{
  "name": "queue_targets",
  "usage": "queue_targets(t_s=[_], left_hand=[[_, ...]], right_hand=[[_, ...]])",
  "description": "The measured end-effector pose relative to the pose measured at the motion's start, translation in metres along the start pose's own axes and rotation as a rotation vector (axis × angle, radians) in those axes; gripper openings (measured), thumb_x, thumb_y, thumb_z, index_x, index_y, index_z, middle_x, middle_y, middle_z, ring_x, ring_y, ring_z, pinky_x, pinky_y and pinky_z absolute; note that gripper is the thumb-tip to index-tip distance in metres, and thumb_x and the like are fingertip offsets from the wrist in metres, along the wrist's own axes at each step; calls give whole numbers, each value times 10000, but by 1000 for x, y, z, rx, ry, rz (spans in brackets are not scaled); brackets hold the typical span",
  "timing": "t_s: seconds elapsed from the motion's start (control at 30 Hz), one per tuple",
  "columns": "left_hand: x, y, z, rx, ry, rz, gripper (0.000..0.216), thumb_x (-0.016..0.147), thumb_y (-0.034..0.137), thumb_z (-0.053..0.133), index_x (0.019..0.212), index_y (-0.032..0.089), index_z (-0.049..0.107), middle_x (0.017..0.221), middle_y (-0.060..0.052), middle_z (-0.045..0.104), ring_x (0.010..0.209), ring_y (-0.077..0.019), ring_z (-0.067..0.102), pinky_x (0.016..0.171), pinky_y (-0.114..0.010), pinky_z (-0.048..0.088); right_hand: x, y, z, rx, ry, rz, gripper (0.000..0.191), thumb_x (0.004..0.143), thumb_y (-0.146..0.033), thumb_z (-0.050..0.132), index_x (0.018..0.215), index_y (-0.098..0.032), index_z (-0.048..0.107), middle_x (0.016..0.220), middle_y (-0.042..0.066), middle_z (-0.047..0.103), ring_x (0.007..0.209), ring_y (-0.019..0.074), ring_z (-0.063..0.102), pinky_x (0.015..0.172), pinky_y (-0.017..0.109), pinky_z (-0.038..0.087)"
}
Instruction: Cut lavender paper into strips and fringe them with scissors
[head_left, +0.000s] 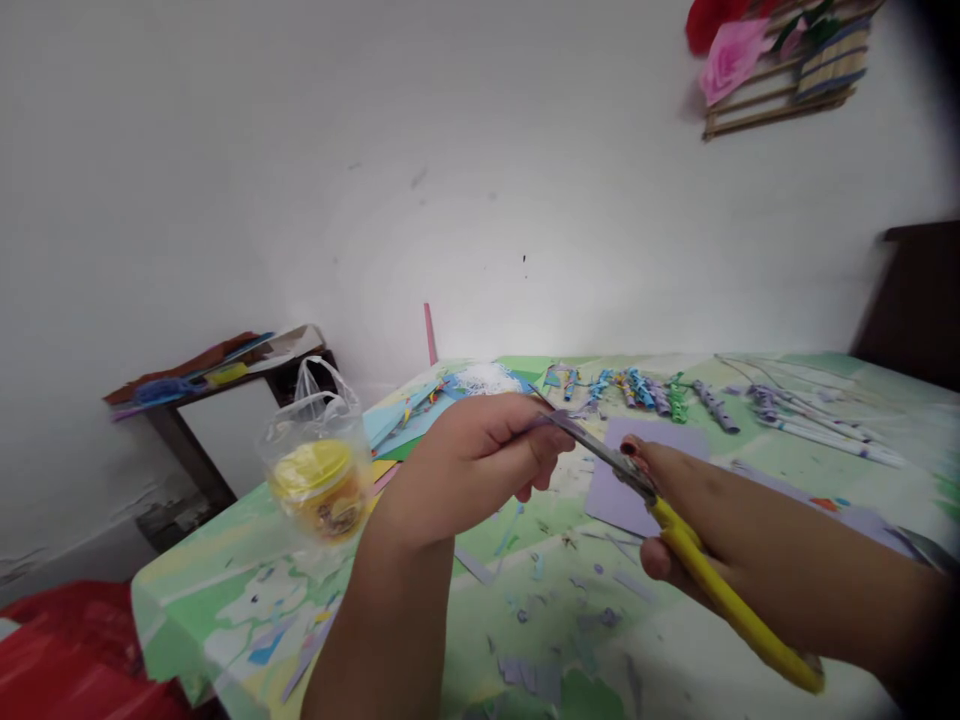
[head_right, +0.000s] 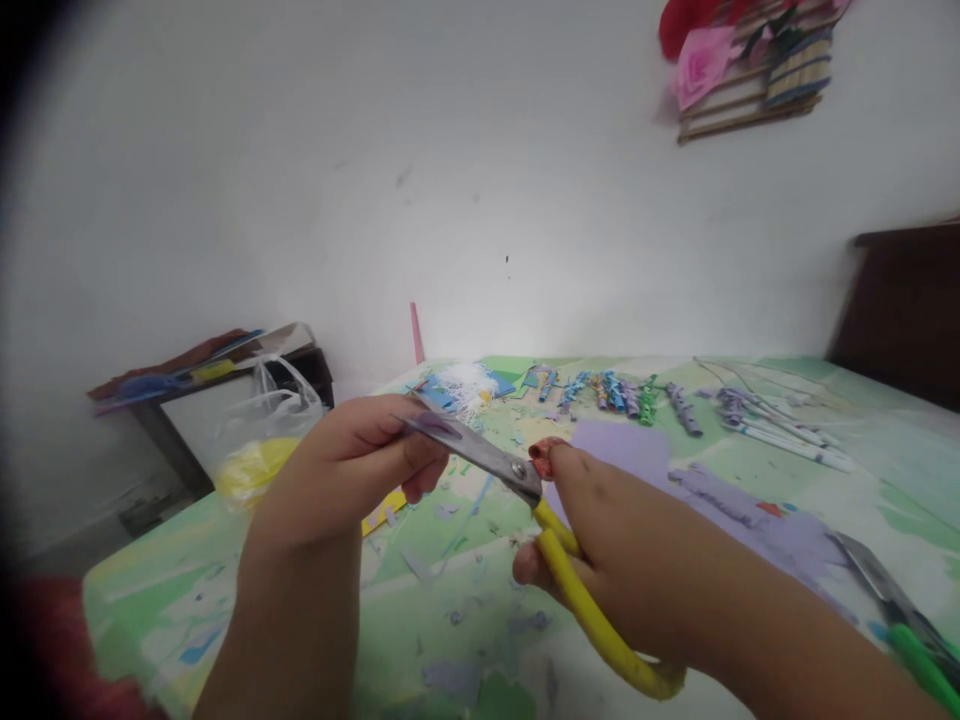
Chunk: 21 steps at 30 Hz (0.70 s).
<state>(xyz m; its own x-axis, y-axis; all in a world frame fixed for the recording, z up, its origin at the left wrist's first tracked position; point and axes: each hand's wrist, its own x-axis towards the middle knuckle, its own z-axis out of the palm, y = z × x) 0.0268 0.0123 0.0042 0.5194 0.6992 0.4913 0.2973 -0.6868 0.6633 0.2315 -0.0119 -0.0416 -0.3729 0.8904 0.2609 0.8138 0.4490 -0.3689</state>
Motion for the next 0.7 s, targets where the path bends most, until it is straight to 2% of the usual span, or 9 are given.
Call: queue_targets(t_s=[0.17,0.5,0.7], left_hand=[[-2,-1,-2,18,9,19,256,787,139,474,533,154,510,504,43,505,450,-47,476,445,-165,380],[-3,-5,-6,-26,-34,12,202,773,147,471,585,157,544,486,31,515,421,-66,492,416,-181,406],[-5,-3,-4,-71,-3,40,238,782,129,466,552,160,519,478,40,502,426,-56,476,435,-177,404]], right_hand=[[0,-1,1,-58,10,4,301,778,-458,499,913,-189,504,767,85,607,623,238,578,551,375,461],[0,-2,4,-49,28,-3,340,749,-480,541,924,-189,523,735,78,611,607,240,575,543,356,443],[-4,-7,5,-22,65,44,390,715,-539,515,910,-201,520,774,106,619,661,291,595,578,408,456]])
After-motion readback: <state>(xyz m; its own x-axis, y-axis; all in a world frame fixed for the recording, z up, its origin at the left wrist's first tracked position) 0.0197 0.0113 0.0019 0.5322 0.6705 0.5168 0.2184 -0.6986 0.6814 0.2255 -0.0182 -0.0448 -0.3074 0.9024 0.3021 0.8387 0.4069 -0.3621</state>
